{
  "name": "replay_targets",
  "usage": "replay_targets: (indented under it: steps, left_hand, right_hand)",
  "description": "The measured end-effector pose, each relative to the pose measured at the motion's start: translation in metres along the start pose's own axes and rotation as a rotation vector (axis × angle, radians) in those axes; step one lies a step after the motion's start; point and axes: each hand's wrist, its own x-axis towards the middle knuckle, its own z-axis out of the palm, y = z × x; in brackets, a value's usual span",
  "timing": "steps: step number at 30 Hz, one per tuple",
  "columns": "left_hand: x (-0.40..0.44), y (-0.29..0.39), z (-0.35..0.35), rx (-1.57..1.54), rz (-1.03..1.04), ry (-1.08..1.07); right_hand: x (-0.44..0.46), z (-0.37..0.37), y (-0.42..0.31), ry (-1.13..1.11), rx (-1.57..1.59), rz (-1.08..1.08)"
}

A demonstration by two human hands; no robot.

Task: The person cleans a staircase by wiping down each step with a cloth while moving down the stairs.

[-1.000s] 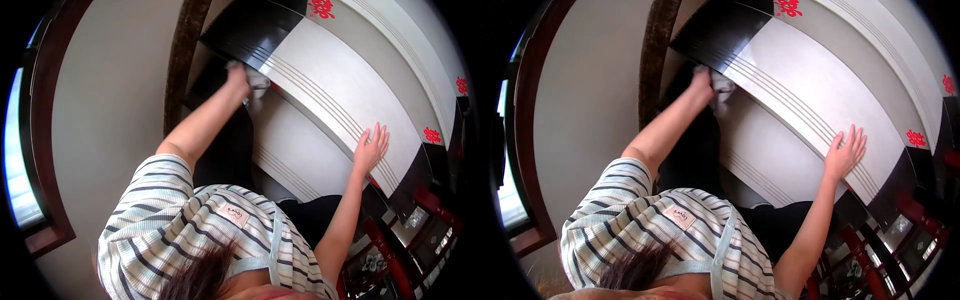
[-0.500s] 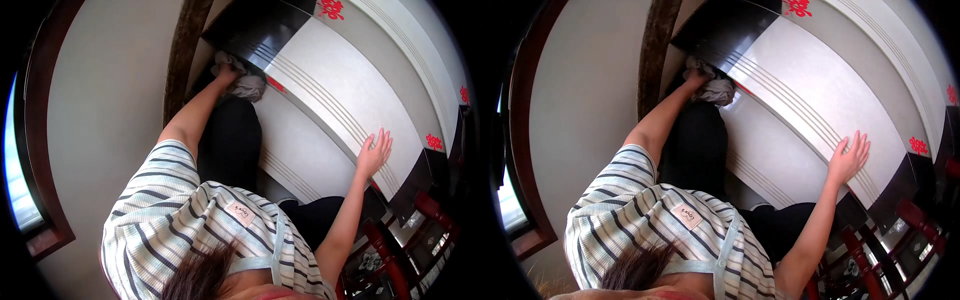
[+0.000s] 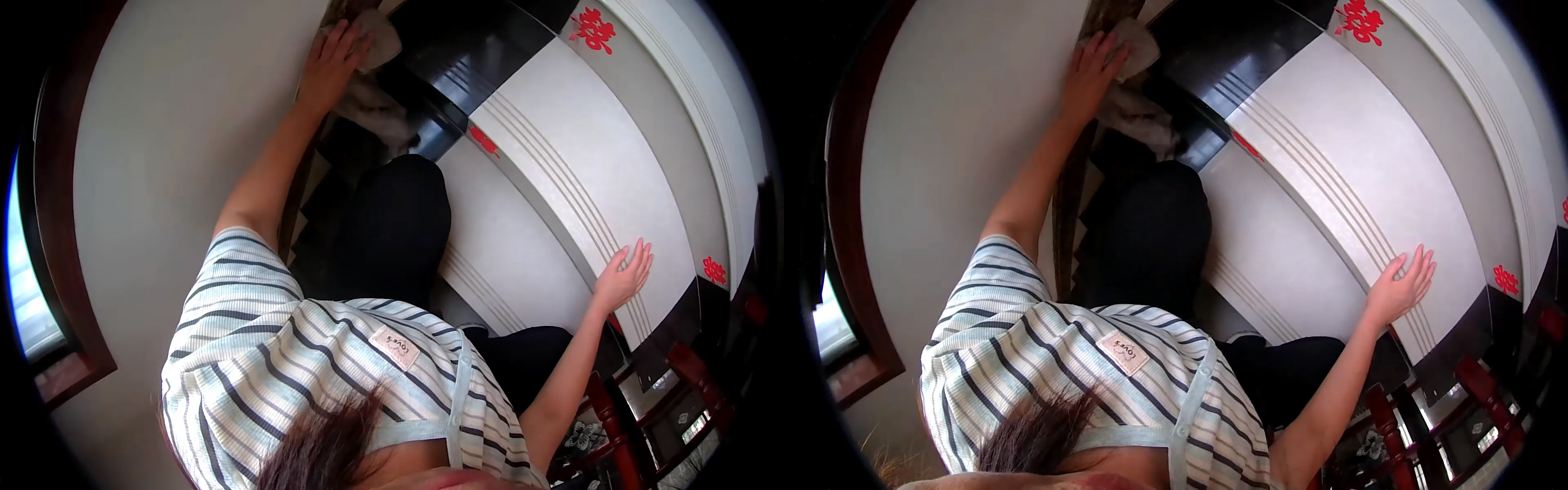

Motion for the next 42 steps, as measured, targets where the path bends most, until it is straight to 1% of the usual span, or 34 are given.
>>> replay_targets:
  steps: [2,3,4,6,7,9,10,12,13,15,16,18,20,22,23,25,26,28,30,31,32,34,35,37,38,40,42]
  left_hand:
    - [-0.034,0.004,0.032,0.168,0.181,-0.269]
    - [-0.048,0.018,0.033,0.094,0.125,-0.357]
    - [-0.074,0.032,0.044,0.091,0.126,-0.357]
    - [-0.123,0.059,0.064,-0.138,-0.048,-0.493]
    - [-0.121,0.062,0.057,-0.139,-0.047,-0.489]
    - [-0.125,0.07,0.027,-0.346,-0.429,-0.879]
    - [-0.135,0.072,0.013,-0.34,-0.438,-0.885]
    - [-0.156,0.063,-0.005,-0.448,-0.61,-0.879]
    - [-0.166,0.058,-0.009,-0.445,-0.604,-0.879]
    - [-0.168,0.05,-0.016,-0.564,-0.522,-0.823]
    - [-0.164,0.048,-0.012,-0.567,-0.516,-0.824]
    - [-0.122,0.048,-0.011,-0.469,-0.628,-0.633]
    - [-0.092,0.057,0.022,-0.435,-0.356,-0.245]
    - [-0.071,0.082,0.072,-0.406,-0.268,-0.124]
    - [-0.061,0.1,0.081,-0.413,-0.276,-0.125]
    - [-0.042,0.127,0.095,-0.553,-0.761,-0.442]
    - [-0.037,0.128,0.093,-0.565,-0.771,-0.441]
    - [-0.039,0.124,0.078,-0.589,-0.473,-0.713]
    - [-0.062,0.134,0.066,-0.832,-0.116,-0.538]
    - [-0.077,0.147,0.073,-0.983,0.083,-0.413]
    - [-0.085,0.157,0.062,-0.882,0.204,-0.359]
    - [-0.097,0.146,0.054,-0.936,0.173,-0.434]
    - [-0.109,0.132,0.06,-0.935,0.156,-0.442]
    - [-0.143,0.098,0.077,-0.783,-0.367,-0.307]
    - [-0.15,0.087,0.067,-0.782,-0.377,-0.318]
    - [-0.147,0.07,0.041,-0.572,-0.399,-0.267]
    - [-0.156,0.085,0.018,-0.582,-0.4,-0.327]
  right_hand:
    - [0.002,-0.001,0.002,0.004,-0.004,-0.009]
    - [0.002,-0.001,0.003,-0.003,-0.002,-0.012]
    - [0.001,-0.001,0.003,-0.01,0.001,-0.012]
    - [0.001,-0.001,0.003,-0.012,0.001,-0.009]
    - [0.001,0.0,0.003,-0.011,0.003,-0.005]
    - [-0.001,-0.002,0.003,-0.015,0.004,-0.004]
    - [0.001,0.0,0.003,-0.008,0.017,-0.007]
    - [0.002,0.001,0.001,-0.007,0.022,-0.012]
    - [0.001,-0.001,0.002,-0.005,0.015,-0.01]
    - [0.001,-0.003,0.001,-0.003,0.016,-0.001]
    - [0.001,-0.003,0.001,0.0,0.017,-0.008]
    - [0.001,-0.003,0.001,-0.002,0.01,-0.006]
    - [0.002,-0.004,0.0,-0.004,0.002,-0.013]
    - [0.002,-0.003,0.0,0.003,-0.007,-0.015]
    - [0.001,-0.002,0.001,0.002,-0.015,-0.022]
    - [0.002,0.001,0.003,0.003,-0.011,-0.011]
    - [0.004,0.001,0.003,0.004,-0.022,-0.022]
    - [0.002,-0.002,-0.003,-0.027,-0.027,0.018]
    - [0.002,0.004,0.002,-0.025,-0.012,0.001]
    - [-0.001,0.004,0.005,-0.02,-0.004,-0.012]
    - [-0.002,0.002,0.005,-0.026,0.002,-0.011]
    - [0.0,0.0,0.005,-0.055,0.004,-0.006]
    - [0.002,-0.001,0.003,-0.064,0.009,-0.02]
    - [0.001,-0.003,0.001,-0.082,0.014,0.019]
    - [0.001,-0.002,0.003,-0.093,0.016,0.011]
    - [0.001,0.0,0.007,-0.073,0.033,-0.003]
    - [0.0,-0.001,0.002,-0.081,0.036,0.006]
